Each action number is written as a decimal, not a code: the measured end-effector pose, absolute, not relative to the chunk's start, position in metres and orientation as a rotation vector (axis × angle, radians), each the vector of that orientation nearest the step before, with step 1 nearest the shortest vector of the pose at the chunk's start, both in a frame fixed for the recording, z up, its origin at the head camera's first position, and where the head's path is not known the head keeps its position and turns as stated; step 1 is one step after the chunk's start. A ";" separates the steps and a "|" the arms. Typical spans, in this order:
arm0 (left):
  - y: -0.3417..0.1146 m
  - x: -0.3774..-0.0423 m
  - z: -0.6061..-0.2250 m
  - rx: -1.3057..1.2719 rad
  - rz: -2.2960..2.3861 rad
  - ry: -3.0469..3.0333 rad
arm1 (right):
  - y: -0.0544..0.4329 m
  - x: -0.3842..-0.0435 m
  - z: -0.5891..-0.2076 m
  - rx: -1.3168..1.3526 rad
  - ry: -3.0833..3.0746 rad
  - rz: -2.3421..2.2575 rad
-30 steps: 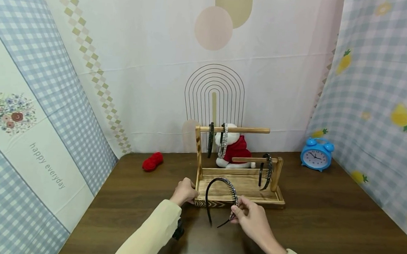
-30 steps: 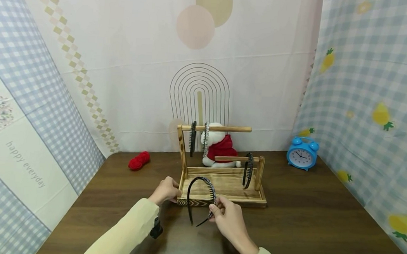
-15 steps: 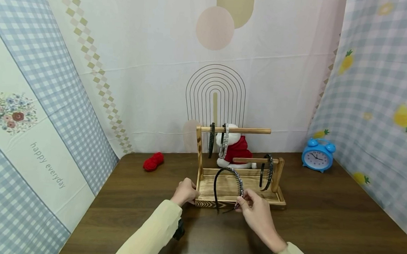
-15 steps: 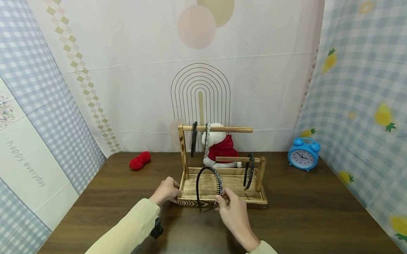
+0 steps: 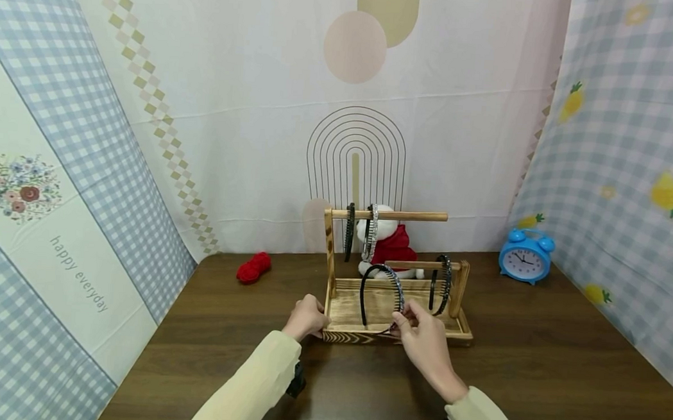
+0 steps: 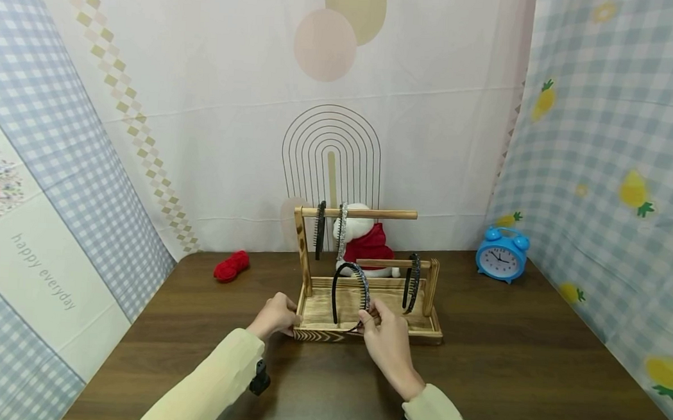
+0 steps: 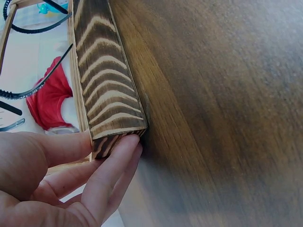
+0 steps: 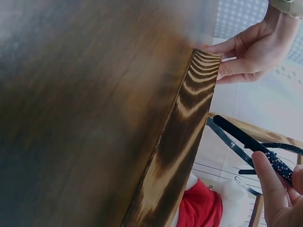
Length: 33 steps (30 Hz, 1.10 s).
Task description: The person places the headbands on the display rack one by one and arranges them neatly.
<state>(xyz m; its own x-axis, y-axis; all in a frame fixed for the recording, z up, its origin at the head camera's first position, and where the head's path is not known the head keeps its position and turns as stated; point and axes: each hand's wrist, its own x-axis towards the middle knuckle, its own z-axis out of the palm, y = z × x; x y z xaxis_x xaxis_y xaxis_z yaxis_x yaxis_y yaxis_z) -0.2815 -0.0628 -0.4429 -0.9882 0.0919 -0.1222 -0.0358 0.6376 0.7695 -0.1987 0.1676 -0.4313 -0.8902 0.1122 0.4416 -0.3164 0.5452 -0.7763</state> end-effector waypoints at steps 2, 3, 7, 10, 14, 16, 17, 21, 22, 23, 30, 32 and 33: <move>-0.063 -0.281 -0.443 0.039 1.275 2.703 | 0.167 -0.201 -0.432 0.168 -2.337 1.290; -0.063 -0.281 -0.442 0.036 1.273 2.703 | 0.167 -0.202 -0.432 0.168 -2.337 1.285; -0.062 -0.279 -0.442 0.016 1.260 2.706 | 0.165 -0.204 -0.432 0.177 -2.338 1.271; -0.061 -0.279 -0.442 0.010 1.258 2.707 | 0.163 -0.206 -0.431 0.185 -2.337 1.273; -0.062 -0.279 -0.442 0.019 1.265 2.707 | 0.162 -0.209 -0.432 0.180 -2.339 1.271; -0.062 -0.279 -0.442 0.023 1.267 2.707 | 0.162 -0.211 -0.432 0.177 -2.335 1.273; -0.062 -0.279 -0.441 0.025 1.268 2.706 | 0.162 -0.211 -0.433 0.177 -2.332 1.272; -0.062 -0.280 -0.441 0.029 1.265 2.706 | 0.163 -0.213 -0.435 0.185 -2.311 1.278; -0.062 -0.280 -0.441 0.027 1.264 2.705 | 0.163 -0.214 -0.435 0.183 -2.310 1.275; -0.062 -0.281 -0.442 0.028 1.263 2.705 | 0.164 -0.214 -0.436 0.179 -2.313 1.270; -0.063 -0.280 -0.441 0.018 1.266 2.702 | 0.166 -0.217 -0.437 0.151 -2.338 1.249; -0.063 -0.279 -0.441 0.016 1.269 2.700 | 0.166 -0.217 -0.437 0.150 -2.340 1.259; -0.063 -0.279 -0.440 0.013 1.271 2.700 | 0.166 -0.217 -0.437 0.150 -2.341 1.258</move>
<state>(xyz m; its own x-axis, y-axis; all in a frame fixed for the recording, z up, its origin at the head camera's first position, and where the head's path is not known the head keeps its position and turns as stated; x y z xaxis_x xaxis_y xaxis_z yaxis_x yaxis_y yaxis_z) -0.2789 -0.0626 -0.4404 -0.9875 0.0748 -0.1386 -0.0592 0.6396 0.7664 -0.2172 0.1665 -0.4367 -0.8810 0.1250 0.4563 -0.3117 0.5723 -0.7585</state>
